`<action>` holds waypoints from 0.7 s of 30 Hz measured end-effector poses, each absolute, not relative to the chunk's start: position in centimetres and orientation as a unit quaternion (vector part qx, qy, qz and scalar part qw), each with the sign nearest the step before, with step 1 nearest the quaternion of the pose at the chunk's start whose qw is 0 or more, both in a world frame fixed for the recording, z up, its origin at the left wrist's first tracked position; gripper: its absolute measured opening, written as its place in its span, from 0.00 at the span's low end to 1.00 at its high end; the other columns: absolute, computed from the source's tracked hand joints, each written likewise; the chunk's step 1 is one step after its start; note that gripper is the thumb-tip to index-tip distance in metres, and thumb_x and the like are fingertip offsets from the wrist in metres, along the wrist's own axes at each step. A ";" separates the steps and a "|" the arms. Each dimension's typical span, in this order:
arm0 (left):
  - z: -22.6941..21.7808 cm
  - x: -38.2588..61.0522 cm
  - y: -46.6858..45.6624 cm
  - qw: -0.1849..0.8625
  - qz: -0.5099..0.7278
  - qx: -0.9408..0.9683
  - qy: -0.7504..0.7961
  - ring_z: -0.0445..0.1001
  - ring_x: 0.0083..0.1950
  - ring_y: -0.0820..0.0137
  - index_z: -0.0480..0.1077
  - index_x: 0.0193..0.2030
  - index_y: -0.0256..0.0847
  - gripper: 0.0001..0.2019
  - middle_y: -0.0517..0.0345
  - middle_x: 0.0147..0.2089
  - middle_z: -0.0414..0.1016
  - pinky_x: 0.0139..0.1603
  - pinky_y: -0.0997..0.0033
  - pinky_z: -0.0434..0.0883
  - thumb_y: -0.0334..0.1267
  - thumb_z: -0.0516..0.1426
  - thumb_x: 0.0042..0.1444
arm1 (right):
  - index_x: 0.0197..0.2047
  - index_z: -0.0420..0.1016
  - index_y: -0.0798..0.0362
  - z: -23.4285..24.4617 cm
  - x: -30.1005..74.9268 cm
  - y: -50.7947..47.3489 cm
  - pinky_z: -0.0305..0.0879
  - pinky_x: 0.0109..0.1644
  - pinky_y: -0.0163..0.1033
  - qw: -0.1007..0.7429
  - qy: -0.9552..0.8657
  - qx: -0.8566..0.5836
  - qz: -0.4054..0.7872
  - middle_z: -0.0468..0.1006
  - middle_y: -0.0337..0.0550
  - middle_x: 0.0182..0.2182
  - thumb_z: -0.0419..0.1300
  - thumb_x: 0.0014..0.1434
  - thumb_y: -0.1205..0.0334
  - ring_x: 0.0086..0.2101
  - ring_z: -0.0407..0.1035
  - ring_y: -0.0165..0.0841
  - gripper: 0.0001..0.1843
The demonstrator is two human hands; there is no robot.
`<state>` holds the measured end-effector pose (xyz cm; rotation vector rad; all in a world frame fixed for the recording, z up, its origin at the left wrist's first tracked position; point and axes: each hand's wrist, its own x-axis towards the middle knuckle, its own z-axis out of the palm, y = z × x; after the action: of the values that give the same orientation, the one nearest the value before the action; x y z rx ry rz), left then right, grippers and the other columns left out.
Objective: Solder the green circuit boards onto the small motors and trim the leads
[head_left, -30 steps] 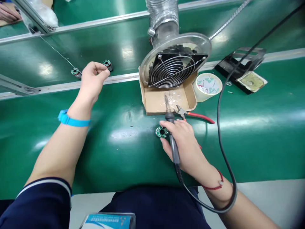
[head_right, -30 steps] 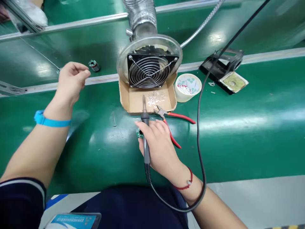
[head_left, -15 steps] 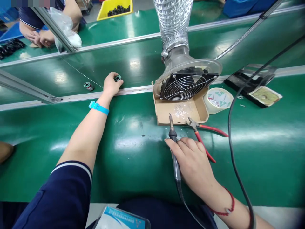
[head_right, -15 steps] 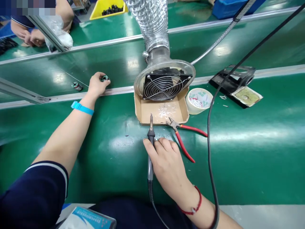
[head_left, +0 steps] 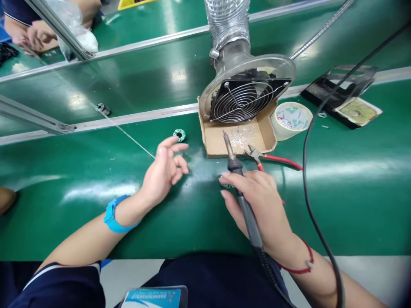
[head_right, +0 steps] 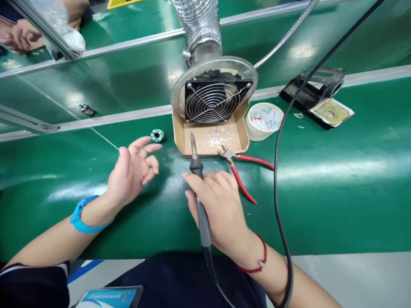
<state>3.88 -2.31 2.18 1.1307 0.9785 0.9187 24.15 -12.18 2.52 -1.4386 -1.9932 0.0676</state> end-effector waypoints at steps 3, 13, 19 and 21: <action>2.7 6.1 -5.1 0.708 0.334 0.482 0.393 0.71 0.33 0.74 0.54 0.61 0.48 0.33 0.44 0.63 0.63 0.17 0.77 0.56 0.70 0.47 0.61 | 0.57 0.64 0.50 2.6 23.0 -12.2 0.65 0.47 0.42 0.378 -0.745 -0.542 0.093 0.82 0.41 0.40 0.58 0.64 0.65 0.40 0.72 0.34 0.18; 3.9 7.2 -4.7 0.422 0.194 0.839 0.282 0.71 0.37 0.71 0.67 0.46 0.41 0.05 0.55 0.40 0.74 0.41 0.68 0.70 0.38 0.54 0.67 | 0.56 0.67 0.46 1.3 24.3 -12.6 0.73 0.50 0.46 0.495 -0.620 -0.595 0.130 0.80 0.38 0.36 0.60 0.64 0.65 0.39 0.76 0.33 0.18; 2.5 7.0 -4.2 0.385 0.127 0.847 0.343 0.69 0.30 0.75 0.69 0.39 0.40 0.05 0.63 0.30 0.73 0.32 0.74 0.64 0.28 0.54 0.63 | 0.60 0.72 0.44 0.6 27.9 -14.2 0.77 0.43 0.39 0.469 -0.578 -0.634 0.209 0.83 0.39 0.37 0.60 0.65 0.62 0.35 0.78 0.30 0.21; 1.8 7.1 -4.4 0.411 0.099 0.832 0.359 0.68 0.27 0.76 0.69 0.41 0.40 0.05 0.66 0.28 0.72 0.30 0.75 0.62 0.28 0.54 0.62 | 0.58 0.76 0.43 0.2 28.7 -15.0 0.77 0.39 0.38 0.495 -0.561 -0.627 0.217 0.84 0.40 0.40 0.63 0.62 0.62 0.33 0.78 0.30 0.20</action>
<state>7.10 -4.44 1.84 2.0939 0.9036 0.2496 28.73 -15.03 0.19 -1.5194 -1.3607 0.5259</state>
